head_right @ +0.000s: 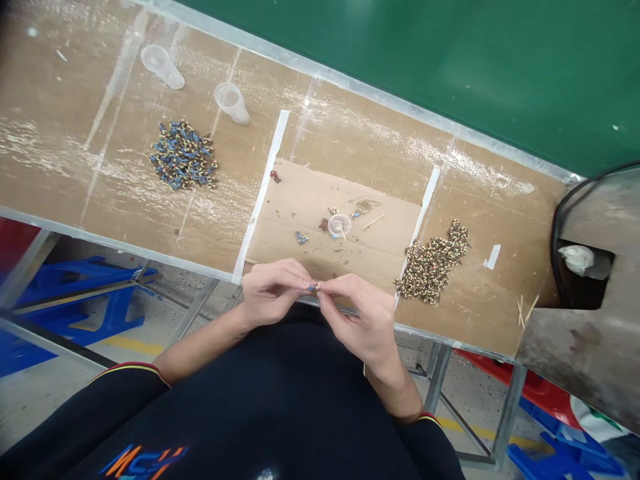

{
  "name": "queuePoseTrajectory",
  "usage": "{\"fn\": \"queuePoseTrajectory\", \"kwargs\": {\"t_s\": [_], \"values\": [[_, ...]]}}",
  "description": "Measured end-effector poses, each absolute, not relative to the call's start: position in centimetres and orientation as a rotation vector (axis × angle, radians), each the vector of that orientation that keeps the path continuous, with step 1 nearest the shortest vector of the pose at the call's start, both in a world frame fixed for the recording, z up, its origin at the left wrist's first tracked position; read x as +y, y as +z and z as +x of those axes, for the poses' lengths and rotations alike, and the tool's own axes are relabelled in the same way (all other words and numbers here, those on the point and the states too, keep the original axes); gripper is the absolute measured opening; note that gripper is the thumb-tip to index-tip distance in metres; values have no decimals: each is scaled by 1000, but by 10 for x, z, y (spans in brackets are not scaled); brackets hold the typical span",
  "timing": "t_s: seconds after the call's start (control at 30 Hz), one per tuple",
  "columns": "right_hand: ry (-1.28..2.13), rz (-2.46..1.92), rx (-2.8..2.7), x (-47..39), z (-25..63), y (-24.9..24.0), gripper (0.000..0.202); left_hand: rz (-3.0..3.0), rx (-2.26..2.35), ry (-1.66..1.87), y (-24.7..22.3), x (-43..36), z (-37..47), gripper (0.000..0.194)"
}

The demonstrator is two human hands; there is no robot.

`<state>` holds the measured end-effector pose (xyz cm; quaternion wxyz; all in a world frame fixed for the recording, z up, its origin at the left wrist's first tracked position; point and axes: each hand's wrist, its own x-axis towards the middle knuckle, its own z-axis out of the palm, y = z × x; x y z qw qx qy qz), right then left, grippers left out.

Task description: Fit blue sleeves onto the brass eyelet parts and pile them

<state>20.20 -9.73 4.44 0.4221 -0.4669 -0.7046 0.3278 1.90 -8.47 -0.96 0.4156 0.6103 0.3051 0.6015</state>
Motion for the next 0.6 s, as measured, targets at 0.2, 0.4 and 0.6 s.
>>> {"fn": "queuePoseTrajectory", "kwargs": {"t_s": [0.2, 0.4, 0.6], "values": [[731, -1120, -1832, -94, 199, 48, 29, 1404, 770, 1467, -8, -87, 21, 6], [735, -1121, -1837, -95, 199, 47, 30, 1341, 753, 1457, -12, -89, 24, 5], [762, -1246, -1803, -96, 198, 41, 19, 1305, 867, 1446, -19, -92, 27, 8]]}}
